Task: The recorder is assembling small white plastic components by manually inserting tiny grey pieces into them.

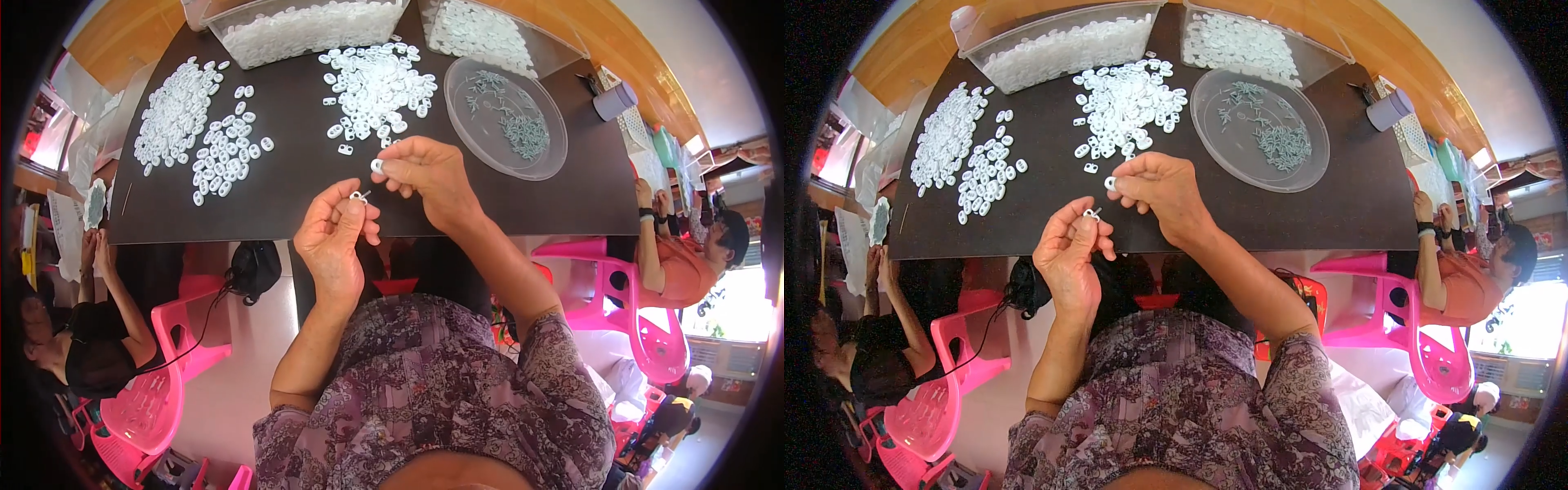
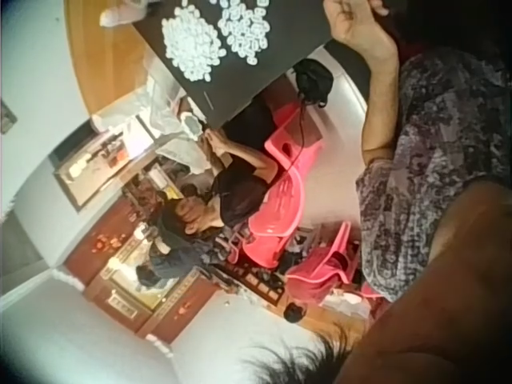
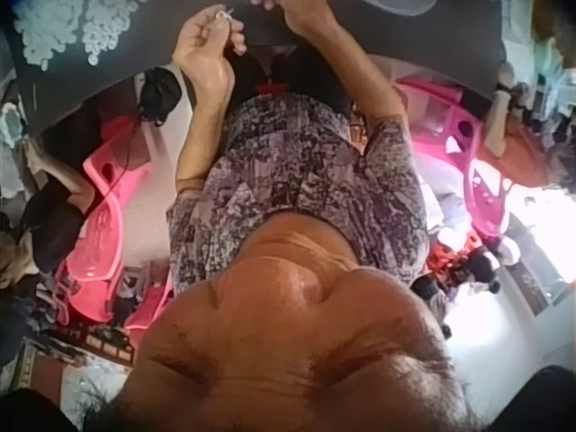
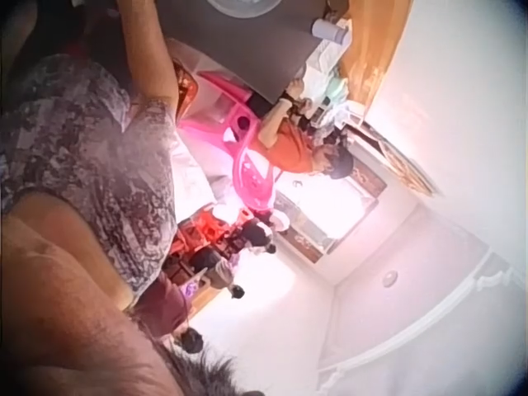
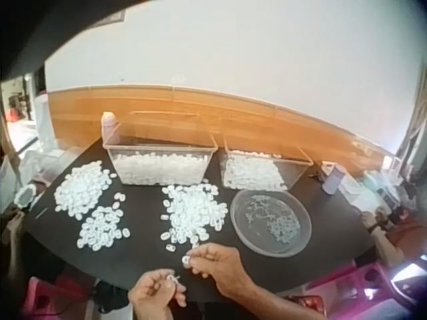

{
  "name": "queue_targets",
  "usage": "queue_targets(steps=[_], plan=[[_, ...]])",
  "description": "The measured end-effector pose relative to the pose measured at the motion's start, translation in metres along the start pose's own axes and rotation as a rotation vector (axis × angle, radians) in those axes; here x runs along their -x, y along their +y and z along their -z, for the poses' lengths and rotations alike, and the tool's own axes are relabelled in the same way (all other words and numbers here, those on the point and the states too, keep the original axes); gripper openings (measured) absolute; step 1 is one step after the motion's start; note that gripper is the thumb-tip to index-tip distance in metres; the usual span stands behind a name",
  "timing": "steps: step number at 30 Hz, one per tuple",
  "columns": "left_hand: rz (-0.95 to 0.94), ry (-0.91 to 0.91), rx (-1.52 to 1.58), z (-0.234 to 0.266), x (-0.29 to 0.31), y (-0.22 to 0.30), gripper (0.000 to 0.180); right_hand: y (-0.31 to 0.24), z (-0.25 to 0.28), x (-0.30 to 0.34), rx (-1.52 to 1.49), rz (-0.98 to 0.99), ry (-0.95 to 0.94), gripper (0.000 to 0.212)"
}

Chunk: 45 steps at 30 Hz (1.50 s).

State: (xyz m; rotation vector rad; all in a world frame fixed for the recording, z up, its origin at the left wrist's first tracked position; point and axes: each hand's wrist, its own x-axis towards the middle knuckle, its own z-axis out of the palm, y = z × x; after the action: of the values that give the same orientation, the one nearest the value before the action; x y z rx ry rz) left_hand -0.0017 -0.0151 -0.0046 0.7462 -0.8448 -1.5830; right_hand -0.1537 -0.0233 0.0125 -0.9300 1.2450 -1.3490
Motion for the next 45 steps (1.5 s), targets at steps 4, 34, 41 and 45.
queue_targets(steps=[4,34,41,45], plan=[[-0.008,0.001,-0.077,-0.002,0.004,0.001,0.019,-0.002,-0.005,0.011,-0.049,-0.08,0.006,0.014],[0.018,-0.003,-0.122,0.002,0.013,-0.005,0.014,0.008,-0.025,0.038,0.11,0.088,0.118,0.014],[0.023,0.017,-0.099,0.0,0.014,-0.007,0.014,0.019,-0.033,0.045,0.067,0.192,0.156,0.012],[0.007,0.009,-0.1,0.002,0.015,-0.008,0.015,0.024,-0.033,0.045,0.163,0.283,0.154,0.007]])
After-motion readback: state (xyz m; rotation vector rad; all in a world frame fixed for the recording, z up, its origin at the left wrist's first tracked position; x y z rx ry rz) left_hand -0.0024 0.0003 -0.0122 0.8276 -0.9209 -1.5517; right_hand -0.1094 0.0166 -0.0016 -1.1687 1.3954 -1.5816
